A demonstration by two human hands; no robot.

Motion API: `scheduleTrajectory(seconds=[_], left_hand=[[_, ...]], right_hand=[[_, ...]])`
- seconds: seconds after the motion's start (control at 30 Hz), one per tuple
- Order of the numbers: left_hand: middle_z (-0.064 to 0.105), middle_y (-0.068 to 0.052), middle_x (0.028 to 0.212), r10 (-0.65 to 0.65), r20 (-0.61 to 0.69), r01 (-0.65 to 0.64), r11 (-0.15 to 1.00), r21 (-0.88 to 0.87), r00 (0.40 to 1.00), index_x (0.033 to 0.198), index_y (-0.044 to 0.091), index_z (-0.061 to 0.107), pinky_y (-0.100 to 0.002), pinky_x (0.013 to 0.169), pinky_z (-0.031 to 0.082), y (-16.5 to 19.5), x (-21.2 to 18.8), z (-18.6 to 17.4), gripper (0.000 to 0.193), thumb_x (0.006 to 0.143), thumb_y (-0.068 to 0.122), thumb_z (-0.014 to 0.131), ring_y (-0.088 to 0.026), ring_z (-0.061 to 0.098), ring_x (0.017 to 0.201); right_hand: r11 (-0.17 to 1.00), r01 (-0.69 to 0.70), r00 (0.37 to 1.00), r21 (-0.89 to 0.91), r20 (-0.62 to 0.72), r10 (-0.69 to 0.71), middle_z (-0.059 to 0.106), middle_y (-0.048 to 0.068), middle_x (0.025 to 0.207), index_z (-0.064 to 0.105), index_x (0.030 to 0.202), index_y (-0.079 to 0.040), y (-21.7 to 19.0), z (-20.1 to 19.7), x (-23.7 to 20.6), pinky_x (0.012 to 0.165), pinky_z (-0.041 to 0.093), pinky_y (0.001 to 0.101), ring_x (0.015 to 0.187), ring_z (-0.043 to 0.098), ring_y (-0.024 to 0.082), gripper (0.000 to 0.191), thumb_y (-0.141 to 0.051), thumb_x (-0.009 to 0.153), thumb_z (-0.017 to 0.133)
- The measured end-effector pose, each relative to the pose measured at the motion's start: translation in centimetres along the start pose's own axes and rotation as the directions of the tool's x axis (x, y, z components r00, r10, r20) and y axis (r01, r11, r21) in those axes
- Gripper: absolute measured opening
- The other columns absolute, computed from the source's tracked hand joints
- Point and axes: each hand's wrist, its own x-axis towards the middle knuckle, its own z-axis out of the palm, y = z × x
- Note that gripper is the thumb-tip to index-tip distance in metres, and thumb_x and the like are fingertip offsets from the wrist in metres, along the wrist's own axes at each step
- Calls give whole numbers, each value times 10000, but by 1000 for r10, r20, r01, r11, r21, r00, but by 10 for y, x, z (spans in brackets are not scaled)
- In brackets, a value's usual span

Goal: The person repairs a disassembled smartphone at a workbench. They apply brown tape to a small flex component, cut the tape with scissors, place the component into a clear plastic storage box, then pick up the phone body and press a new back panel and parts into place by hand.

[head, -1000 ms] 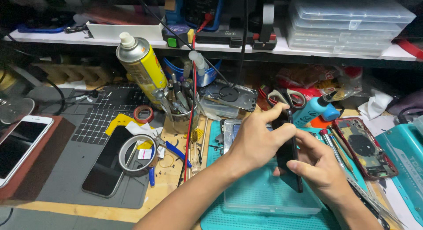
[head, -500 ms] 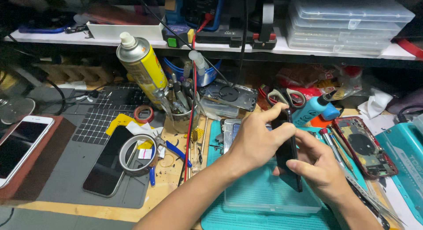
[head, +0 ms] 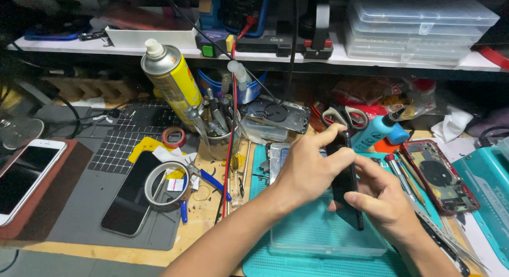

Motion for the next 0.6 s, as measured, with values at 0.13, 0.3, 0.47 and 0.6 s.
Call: scheduleTrajectory(seconds=[0.13,0.3,0.47,0.6], left_hand=[[738,-100,773,-10,5,10,1000,-25,1000,1282,-6,649,-294,674,582,1,-1,-1,528,863,313,612,-134,722,712],[746,-91,829,-39,18,39,999,21,999,1359,-3,637,-265,684,572,-2,-4,-1,601,872,349,616,-116,723,738],[707,-83,1015,-62,133,101,944,-315,989,1572,-14,342,-262,759,559,-22,-18,9,727,967,229,664,-108,663,899],[709,-81,1199,-6,131,90,762,-642,991,1377,-77,525,-272,919,572,-43,-28,17,367,1021,12,545,-116,684,1065]], right_hand=[[1000,-7,1000,16,-3,7,672,196,1190,461,1475,42,0,0,0,802,602,417,871,745,297,768,-73,753,694],[997,71,997,41,16,-71,631,185,1242,437,1487,56,-3,5,-1,794,611,433,957,713,273,776,-58,771,714],[967,131,980,-217,-119,-160,609,144,1286,465,1486,-22,-13,22,-1,849,598,376,1108,665,202,803,-25,740,761],[736,136,932,-663,-166,-321,551,138,1412,512,1448,-65,-24,43,-2,738,616,345,1038,689,205,847,-96,668,840]])
